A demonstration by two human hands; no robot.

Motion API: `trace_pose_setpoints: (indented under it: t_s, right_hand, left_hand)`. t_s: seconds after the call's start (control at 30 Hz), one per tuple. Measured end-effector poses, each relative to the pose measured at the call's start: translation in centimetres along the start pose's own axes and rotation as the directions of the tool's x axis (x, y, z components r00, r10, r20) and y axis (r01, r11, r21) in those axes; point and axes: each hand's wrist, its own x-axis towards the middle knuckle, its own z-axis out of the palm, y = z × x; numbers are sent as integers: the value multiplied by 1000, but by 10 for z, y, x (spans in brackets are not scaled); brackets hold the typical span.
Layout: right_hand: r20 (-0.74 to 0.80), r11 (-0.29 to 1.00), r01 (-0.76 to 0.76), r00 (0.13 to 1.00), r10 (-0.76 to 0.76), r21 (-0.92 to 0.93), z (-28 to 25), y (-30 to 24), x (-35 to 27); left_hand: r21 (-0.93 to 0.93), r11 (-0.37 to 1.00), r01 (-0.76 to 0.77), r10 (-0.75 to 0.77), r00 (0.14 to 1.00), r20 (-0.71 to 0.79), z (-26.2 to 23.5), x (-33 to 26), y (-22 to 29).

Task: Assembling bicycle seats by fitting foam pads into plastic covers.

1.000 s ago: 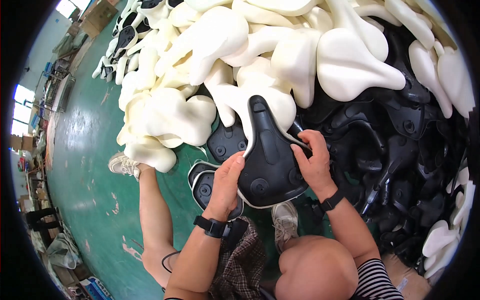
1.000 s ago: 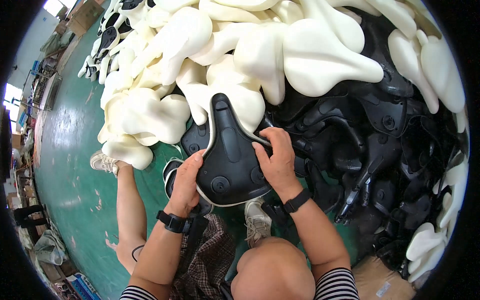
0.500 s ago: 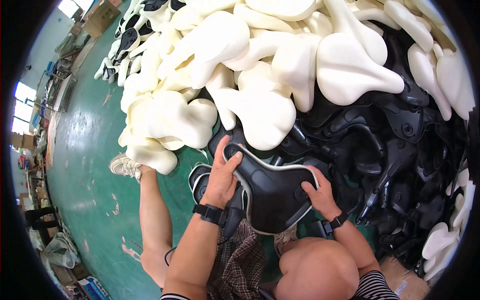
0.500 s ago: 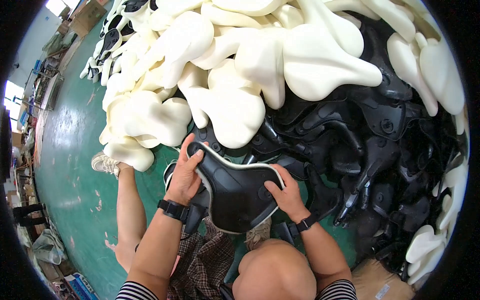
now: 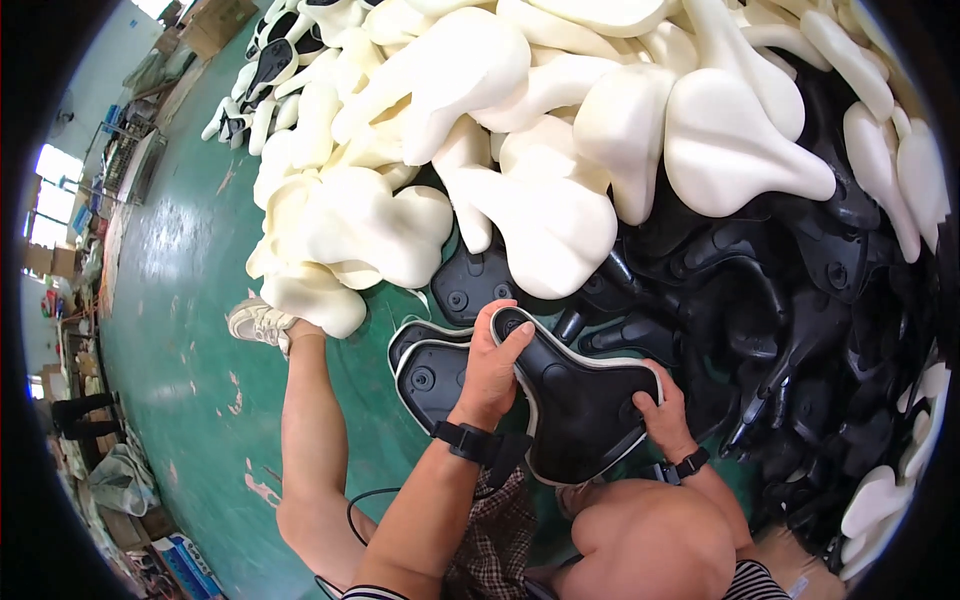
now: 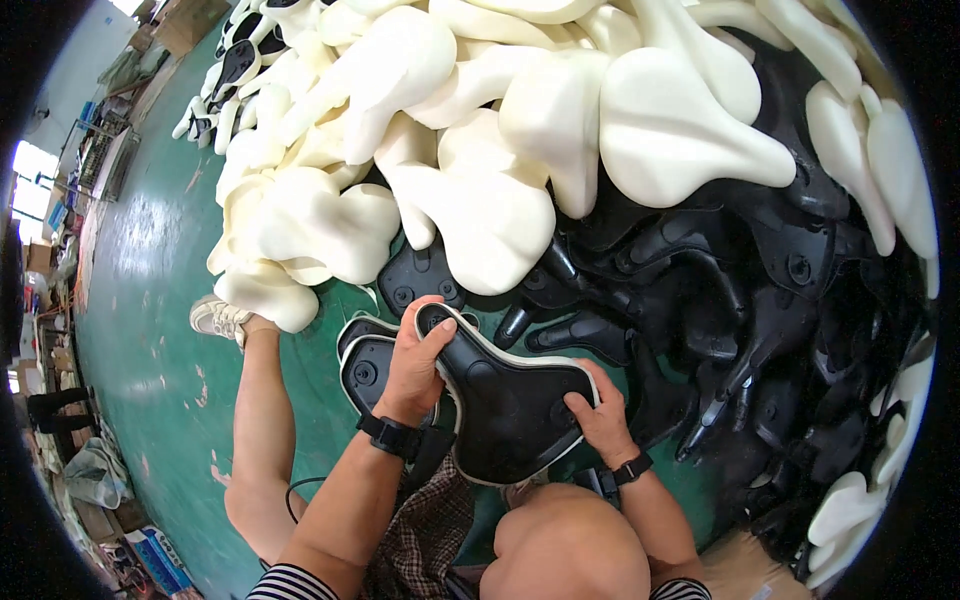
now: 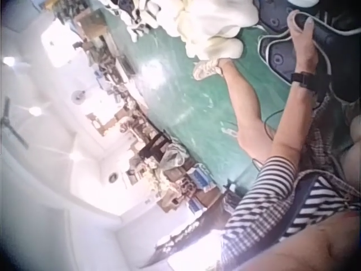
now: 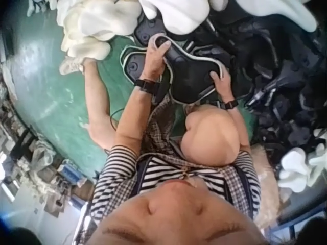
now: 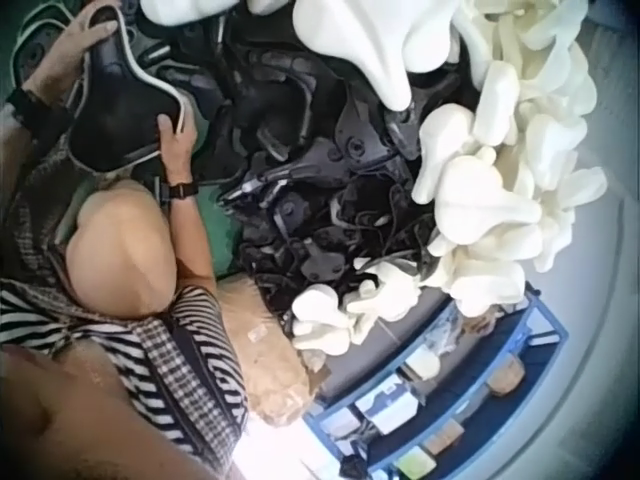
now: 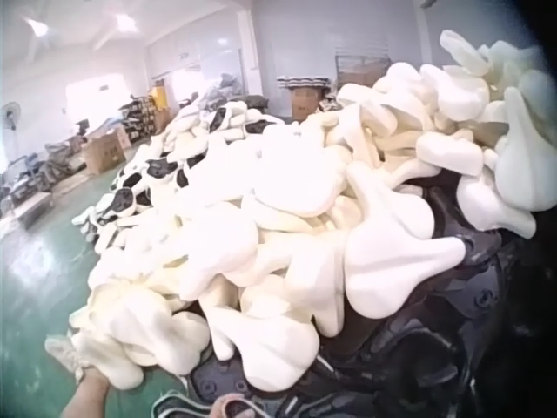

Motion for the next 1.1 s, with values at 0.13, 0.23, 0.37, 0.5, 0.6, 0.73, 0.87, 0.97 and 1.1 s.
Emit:
trace_pose_setpoints:
  t_s: [0.13, 0.23, 0.37, 0.5, 0.6, 0.73, 0.87, 0.97, 1.1]
  right_hand:
    - [-8, 1000, 13, 1000, -13, -26, 1, -4, 1]
    - [-9, 996, 50, 999, -51, -75, -1, -1, 1]
    - [-12, 1000, 16, 1000, -16, -20, -3, -2, 4]
    - [-59, 973, -45, 996, 60, 228, 4, 7, 11]
    - [-38, 992, -44, 998, 48, 115, 7, 5, 17]
    - [-62, 993, -76, 995, 81, 85, 10, 3, 26]
    - [-86, 994, -112, 990, 111, -11, 24, 18, 28]
    - [-87, 993, -78, 994, 70, -93, 25, 33, 28]
    - [386, 959, -240, 879, 280, -148, 6, 44, 41]
  left_hand:
    - [67, 991, -117, 115, 993, 33, -6, 1, -6]
    - [88, 992, -94, 93, 996, 13, -3, 1, -6]
    - [129, 986, -106, 105, 994, 16, 1, 4, -10]
    - [44, 997, -57, 63, 985, -158, -10, 7, -17]
    - [-103, 994, 29, -46, 984, -170, -16, 1, -26]
    - [-118, 943, 311, -326, 936, -135, -13, -9, -43]
    - [-90, 957, 276, -286, 950, -127, -29, 0, -52]
    - [-63, 948, 313, -319, 935, -154, -43, -2, -54]
    - [89, 926, 368, -359, 928, -104, -45, -10, -38]
